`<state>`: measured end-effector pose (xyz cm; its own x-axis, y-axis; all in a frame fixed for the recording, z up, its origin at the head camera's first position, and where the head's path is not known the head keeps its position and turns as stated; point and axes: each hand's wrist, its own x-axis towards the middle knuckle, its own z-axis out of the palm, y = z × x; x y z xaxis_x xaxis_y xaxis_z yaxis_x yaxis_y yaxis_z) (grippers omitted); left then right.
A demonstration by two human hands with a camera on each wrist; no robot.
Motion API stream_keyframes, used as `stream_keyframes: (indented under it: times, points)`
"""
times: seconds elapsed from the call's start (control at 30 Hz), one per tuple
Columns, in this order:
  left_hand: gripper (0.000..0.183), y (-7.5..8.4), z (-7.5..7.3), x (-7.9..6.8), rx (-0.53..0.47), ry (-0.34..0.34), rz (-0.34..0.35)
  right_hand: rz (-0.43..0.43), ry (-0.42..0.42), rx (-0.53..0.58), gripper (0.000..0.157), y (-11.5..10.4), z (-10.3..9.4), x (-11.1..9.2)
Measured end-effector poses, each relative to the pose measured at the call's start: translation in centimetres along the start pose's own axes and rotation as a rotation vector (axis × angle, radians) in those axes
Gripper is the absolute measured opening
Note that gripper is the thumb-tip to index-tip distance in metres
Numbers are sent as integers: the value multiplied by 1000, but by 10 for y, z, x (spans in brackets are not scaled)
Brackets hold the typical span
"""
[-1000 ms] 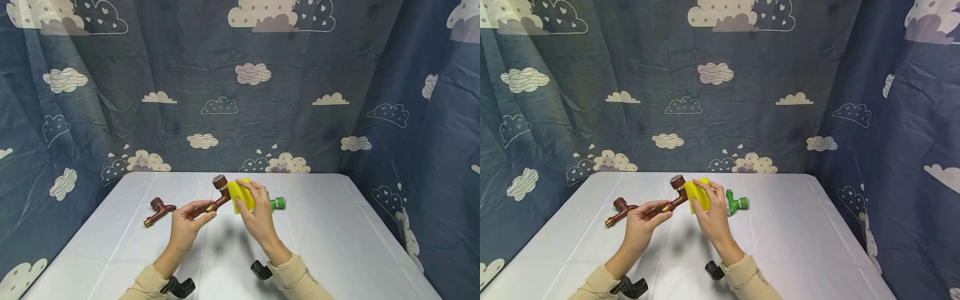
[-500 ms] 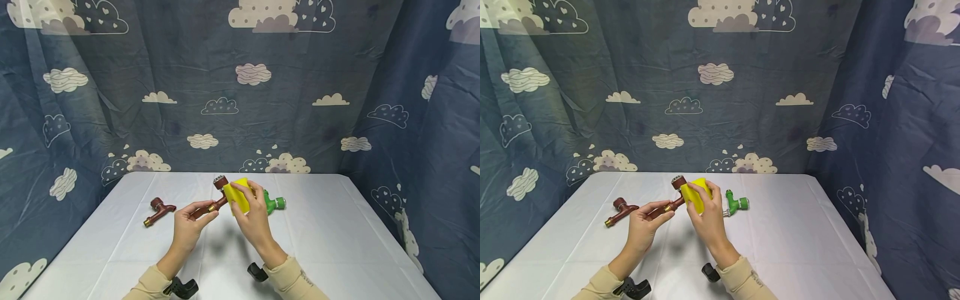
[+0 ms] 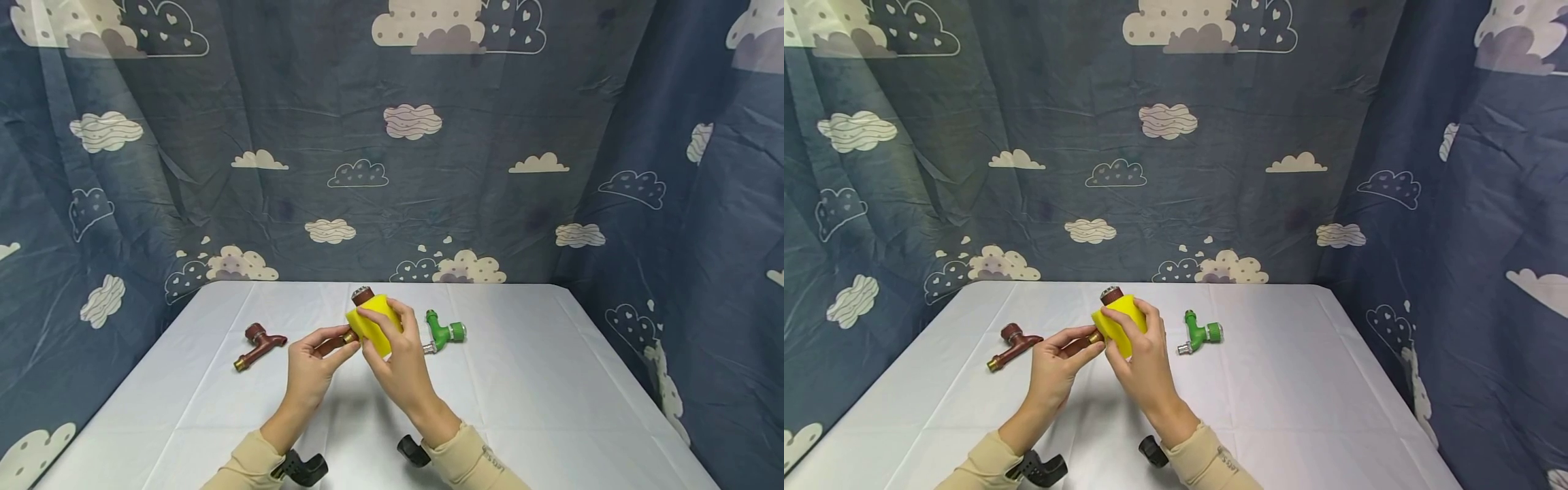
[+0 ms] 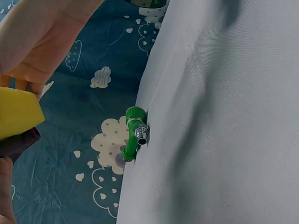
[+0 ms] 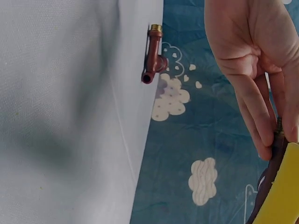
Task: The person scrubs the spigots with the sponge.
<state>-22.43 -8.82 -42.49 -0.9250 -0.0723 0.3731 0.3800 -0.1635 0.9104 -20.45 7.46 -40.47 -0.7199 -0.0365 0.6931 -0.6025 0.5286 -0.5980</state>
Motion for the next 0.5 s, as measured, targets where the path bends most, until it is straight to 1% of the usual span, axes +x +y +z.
stream_keyframes:
  times: [0.1, 0.23, 0.33, 0.5]
  points:
    - [32, 0, 1, 1, 14, 14, 1, -31, -17, -20, 45, 0, 0, -1]
    - [31, 1, 0, 2, 42, 29, -6, -99, -37, -36, 48, 2, -2, -3]
    - [30, 3, -1, 2, 57, 29, -6, -135, -57, -51, 49, 3, -4, -3]
    - [29, 5, -2, 3, 70, 22, 7, -171, -74, -80, 50, 6, -7, -4]
